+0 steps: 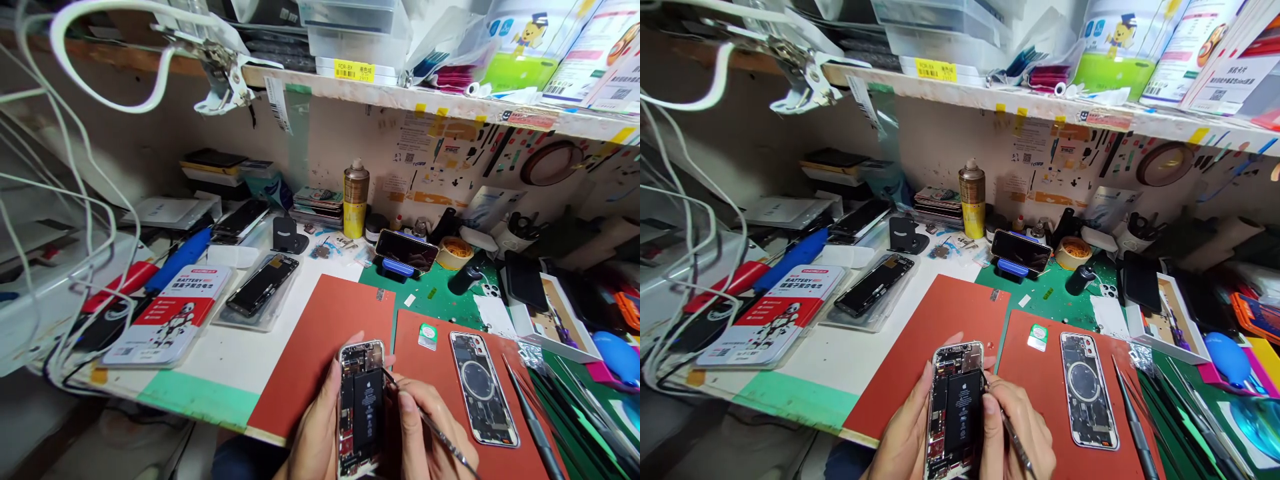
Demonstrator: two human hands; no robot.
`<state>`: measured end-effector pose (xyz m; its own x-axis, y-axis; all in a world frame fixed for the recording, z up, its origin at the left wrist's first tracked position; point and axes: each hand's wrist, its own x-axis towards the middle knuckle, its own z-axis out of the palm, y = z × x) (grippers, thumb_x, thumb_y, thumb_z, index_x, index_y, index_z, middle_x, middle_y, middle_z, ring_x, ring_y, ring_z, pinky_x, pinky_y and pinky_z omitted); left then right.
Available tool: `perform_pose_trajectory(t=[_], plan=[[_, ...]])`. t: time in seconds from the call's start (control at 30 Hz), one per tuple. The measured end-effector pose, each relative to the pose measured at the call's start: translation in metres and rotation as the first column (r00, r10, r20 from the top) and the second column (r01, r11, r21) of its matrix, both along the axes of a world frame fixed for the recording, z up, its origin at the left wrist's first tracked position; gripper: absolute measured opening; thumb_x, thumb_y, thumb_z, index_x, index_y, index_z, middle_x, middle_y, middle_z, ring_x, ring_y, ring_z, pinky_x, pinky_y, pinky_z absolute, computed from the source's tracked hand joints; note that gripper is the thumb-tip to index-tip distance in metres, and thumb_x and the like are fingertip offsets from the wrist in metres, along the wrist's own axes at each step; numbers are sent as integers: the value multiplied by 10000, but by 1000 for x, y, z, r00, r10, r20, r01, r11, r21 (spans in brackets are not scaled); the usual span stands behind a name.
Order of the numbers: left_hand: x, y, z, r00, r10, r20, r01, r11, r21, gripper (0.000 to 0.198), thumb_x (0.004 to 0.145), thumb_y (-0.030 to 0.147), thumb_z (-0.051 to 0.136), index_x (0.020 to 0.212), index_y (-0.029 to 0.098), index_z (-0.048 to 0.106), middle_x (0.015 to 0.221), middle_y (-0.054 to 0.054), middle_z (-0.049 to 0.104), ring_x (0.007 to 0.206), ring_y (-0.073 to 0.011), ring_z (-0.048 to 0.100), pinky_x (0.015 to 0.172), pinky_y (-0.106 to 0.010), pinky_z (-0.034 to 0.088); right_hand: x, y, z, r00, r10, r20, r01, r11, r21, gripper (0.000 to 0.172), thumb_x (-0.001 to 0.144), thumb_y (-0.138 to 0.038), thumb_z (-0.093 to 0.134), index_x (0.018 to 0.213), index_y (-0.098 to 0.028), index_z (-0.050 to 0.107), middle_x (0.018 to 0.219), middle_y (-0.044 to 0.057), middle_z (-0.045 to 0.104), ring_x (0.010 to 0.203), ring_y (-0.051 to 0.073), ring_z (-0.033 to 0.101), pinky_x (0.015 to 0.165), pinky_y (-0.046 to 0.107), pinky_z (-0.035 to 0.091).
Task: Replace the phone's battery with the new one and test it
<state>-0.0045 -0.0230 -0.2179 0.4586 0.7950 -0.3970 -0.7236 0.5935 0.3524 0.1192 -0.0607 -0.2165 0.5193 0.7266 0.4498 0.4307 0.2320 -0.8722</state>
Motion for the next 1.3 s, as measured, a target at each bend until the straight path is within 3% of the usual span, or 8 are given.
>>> perform_pose_trajectory(t=[0.2,0.37,0.57,0.77,0.87,1.1,1.3], plan=[[0,-2,-9,1000,-5,26,5,1000,25,604,1069,502,521,1636,363,367,1437,-102,696,1363,-302,626,1237,-504,363,-6,1,3,993,-26,-113,16,996,-88,201,1033,-310,620,921,-265,780,901,21,808,783,175,766,758,250,556],[-1,-4,-19,998,18,-65,-10,994,110,539,1071,424,545,1597,368,443,1472,-121,666,1383,-330,609,1245,-572,337,-9,0,1,983,-64,-172,60,998,-28,173,1013,-307,659,916,-246,789,935,58,815,809,212,769,757,289,572],[1,-1,-16,1000,-4,-20,5,998,57,575,1087,467,488,1636,346,368,1485,-130,652,1415,-313,581,1267,-545,308,6,1,-1,969,-2,-246,-51,977,-209,296,1035,-442,615,888,-244,779,880,43,789,815,189,766,715,225,565],[1,-1,-15,995,4,-100,5,996,88,567,1098,386,486,1645,335,349,1475,-134,660,1372,-293,622,1258,-526,322,24,1,-1,989,134,-66,-145,966,-213,293,1056,-395,577,894,-234,760,793,16,757,657,144,729,593,178,545],[2,-1,-12,992,9,-124,0,997,72,568,1097,410,486,1644,327,356,1445,-130,685,1332,-286,654,1238,-511,354,28,2,2,982,186,-24,-186,954,-233,286,1062,-376,565,904,-226,751,762,11,742,626,137,718,582,167,548],[3,3,-2,989,-26,-145,27,1000,5,715,1026,584,563,1652,325,335,1407,-148,709,1092,-279,762,1030,-437,539,31,11,14,946,197,-258,-247,952,-180,397,1047,-464,583,796,-208,753,756,46,744,636,170,739,604,198,606],[4,6,-4,986,-39,-161,37,999,-17,767,1001,610,592,1661,354,297,1363,-143,734,1007,-285,776,935,-444,587,32,13,17,929,182,-321,-247,954,-172,361,1023,-466,629,794,-213,744,759,41,749,661,171,752,627,199,614]])
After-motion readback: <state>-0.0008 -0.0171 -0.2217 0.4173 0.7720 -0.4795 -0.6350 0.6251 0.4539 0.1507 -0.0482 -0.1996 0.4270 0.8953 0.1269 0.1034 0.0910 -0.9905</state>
